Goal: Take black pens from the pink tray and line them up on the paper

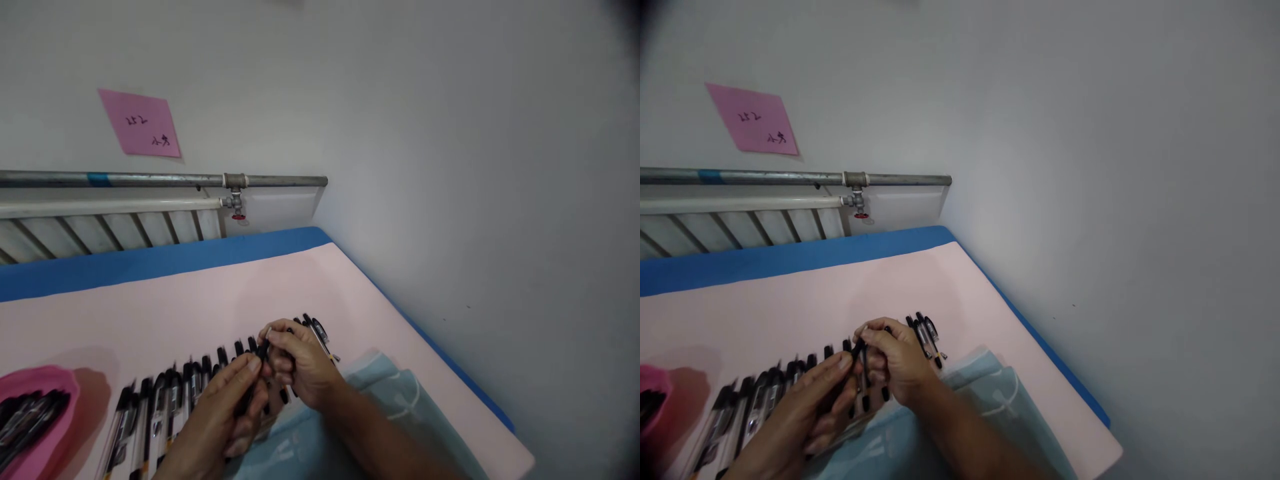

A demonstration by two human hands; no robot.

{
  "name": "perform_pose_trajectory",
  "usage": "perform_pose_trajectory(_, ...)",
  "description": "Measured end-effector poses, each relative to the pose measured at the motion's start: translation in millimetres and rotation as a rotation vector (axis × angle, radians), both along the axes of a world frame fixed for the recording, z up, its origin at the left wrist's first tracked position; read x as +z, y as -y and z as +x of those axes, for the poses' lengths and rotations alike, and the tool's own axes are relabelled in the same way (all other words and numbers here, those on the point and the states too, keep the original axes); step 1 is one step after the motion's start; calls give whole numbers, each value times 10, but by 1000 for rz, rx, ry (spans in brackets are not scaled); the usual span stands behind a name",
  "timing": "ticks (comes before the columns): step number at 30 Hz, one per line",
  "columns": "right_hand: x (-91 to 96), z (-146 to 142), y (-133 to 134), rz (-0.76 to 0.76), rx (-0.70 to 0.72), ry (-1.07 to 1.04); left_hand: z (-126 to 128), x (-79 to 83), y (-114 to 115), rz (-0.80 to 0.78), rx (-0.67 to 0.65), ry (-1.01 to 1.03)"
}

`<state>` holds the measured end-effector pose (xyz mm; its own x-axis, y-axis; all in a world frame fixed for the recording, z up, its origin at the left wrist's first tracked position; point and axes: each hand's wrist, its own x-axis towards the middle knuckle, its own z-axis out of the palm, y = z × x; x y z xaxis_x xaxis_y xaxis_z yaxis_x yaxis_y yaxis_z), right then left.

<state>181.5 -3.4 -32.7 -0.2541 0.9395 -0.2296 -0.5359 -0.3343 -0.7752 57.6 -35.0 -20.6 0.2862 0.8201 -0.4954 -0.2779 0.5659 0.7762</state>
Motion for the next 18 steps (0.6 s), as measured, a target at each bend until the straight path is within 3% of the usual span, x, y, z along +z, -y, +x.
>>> perform_pose_trajectory(8,-20,8,-39,36,-122,12,-15,-63,-16,-33,-30,-19)
perform_pose_trajectory(13,-7,137,-144,31,-313,-32,-39,-49,-18,-31,-54,-16)
perform_pose_trajectory(15,-12,154,-144,1,-282,0,-48,-45,-28,-29,-31,-6)
perform_pose_trajectory(18,-19,115,-96,-6,-105,40,-58,-45,-42,-11,-12,-5)
